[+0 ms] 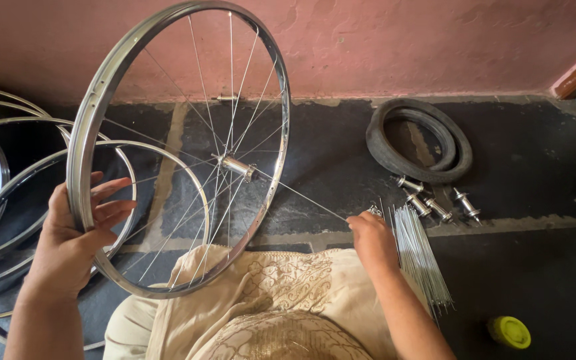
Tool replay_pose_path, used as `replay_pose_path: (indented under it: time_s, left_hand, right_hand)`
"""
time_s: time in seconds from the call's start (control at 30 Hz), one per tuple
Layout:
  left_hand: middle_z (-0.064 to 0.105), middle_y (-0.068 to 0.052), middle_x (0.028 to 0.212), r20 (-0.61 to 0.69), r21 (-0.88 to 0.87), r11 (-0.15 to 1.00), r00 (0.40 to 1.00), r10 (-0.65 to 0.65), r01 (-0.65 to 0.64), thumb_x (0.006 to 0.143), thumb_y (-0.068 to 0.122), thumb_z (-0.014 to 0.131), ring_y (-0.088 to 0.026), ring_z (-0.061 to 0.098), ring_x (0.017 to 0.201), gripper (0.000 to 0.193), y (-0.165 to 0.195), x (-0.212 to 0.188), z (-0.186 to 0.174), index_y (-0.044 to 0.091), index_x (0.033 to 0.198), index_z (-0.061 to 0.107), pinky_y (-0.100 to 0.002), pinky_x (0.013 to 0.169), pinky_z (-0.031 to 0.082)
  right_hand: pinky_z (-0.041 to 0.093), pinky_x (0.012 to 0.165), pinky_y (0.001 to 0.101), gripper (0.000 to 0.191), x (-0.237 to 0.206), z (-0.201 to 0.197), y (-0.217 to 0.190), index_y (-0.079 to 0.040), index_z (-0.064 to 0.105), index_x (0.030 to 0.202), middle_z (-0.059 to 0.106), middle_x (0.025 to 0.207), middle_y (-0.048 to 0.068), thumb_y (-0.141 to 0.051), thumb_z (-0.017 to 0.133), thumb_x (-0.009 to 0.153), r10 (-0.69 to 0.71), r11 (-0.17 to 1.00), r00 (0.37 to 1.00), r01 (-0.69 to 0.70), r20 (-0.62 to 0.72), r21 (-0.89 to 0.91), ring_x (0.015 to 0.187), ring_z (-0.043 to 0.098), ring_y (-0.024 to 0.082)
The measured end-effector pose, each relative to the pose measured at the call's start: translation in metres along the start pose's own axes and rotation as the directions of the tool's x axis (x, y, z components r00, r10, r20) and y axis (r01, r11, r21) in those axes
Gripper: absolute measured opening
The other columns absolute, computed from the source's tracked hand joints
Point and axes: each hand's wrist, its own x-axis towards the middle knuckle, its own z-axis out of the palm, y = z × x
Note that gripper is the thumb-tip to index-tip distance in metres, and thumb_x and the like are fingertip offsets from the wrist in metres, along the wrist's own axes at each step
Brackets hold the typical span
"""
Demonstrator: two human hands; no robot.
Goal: The person sits on the floor and installs spokes into a bicycle wheel rim and hub. They repeatedly pick up spokes, thread them through the hub and rim, and adjust the wheel orientation to continue the process.
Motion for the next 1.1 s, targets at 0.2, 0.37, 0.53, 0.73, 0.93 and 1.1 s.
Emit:
replay_pose_path:
  time_s: [0.2,0.37,0.53,0.73,0.93,1.1]
  left_hand:
    - [0.06,-0.021,0.142,-0.032,0.069,0.997,0.999,-0.023,0.025,0.06,-0.028,0.048,-0.029,0.065,0.121,0.094,0.005,-0.004,0.008,0.011,0.145,0.043,-0.044,0.106,0.048]
    - [0.059,-0.018,0.144,0.021,0.065,0.998,1.0,-0.011,0.009,0.062,-0.025,0.046,-0.026,0.065,0.12,0.092,0.007,-0.009,0.019,0.011,0.147,0.042,-0.041,0.107,0.049]
    - [0.058,-0.016,0.144,0.037,0.023,1.0,0.999,-0.001,0.0,0.063,-0.024,0.047,-0.025,0.065,0.119,0.091,0.004,-0.011,0.031,0.01,0.147,0.04,-0.04,0.108,0.05]
    - [0.058,-0.013,0.144,0.011,0.068,0.997,1.0,-0.024,0.023,0.066,-0.024,0.049,-0.025,0.065,0.122,0.086,0.0,-0.019,0.048,0.011,0.145,0.041,-0.042,0.105,0.052]
    - [0.056,-0.012,0.148,0.049,0.126,0.991,0.998,0.032,-0.038,0.072,-0.02,0.057,-0.024,0.063,0.126,0.081,-0.012,-0.041,0.076,0.009,0.144,0.038,-0.041,0.105,0.05]
    - [0.041,-0.01,0.158,0.157,-0.051,0.995,0.983,0.092,-0.085,0.082,-0.001,0.064,-0.022,0.043,0.139,0.084,-0.02,-0.057,0.076,0.009,0.156,0.025,-0.042,0.114,0.034]
  right_hand:
    - [0.055,0.079,0.0423,0.021,-0.007,0.024,-0.019,-0.006,0.077,0.097,0.07,0.09,0.01,0.001,0.064,0.082,-0.13,0.989,0.99,0.134,-0.06,0.057,0.091,0.067,0.031]
    - [0.054,0.081,0.0436,0.021,0.023,0.051,0.002,-0.006,0.076,0.098,0.069,0.091,0.012,0.002,0.064,0.082,-0.033,0.993,0.999,0.033,-0.002,0.112,0.092,0.066,0.033]
    - [0.054,0.081,0.044,0.021,0.035,0.064,0.007,-0.008,0.076,0.097,0.07,0.092,0.012,0.001,0.063,0.083,-0.036,0.99,0.999,0.039,-0.025,0.138,0.092,0.067,0.034]
    - [0.055,0.084,0.0417,0.021,0.084,0.076,-0.043,-0.01,0.076,0.105,0.071,0.098,0.012,-0.003,0.069,0.085,-0.082,0.953,0.988,0.116,-0.133,0.278,0.095,0.068,0.032]
    - [0.054,0.087,0.0385,0.05,0.113,0.114,-0.102,-0.002,0.061,0.13,0.069,0.114,0.017,-0.018,0.078,0.086,-0.03,0.828,0.989,0.106,-0.147,0.55,0.102,0.069,0.03]
    - [0.058,0.094,0.0354,0.047,0.116,0.128,-0.115,-0.005,0.069,0.13,0.077,0.119,0.016,-0.026,0.085,0.091,0.125,0.775,0.992,-0.09,-0.014,0.625,0.108,0.076,0.025]
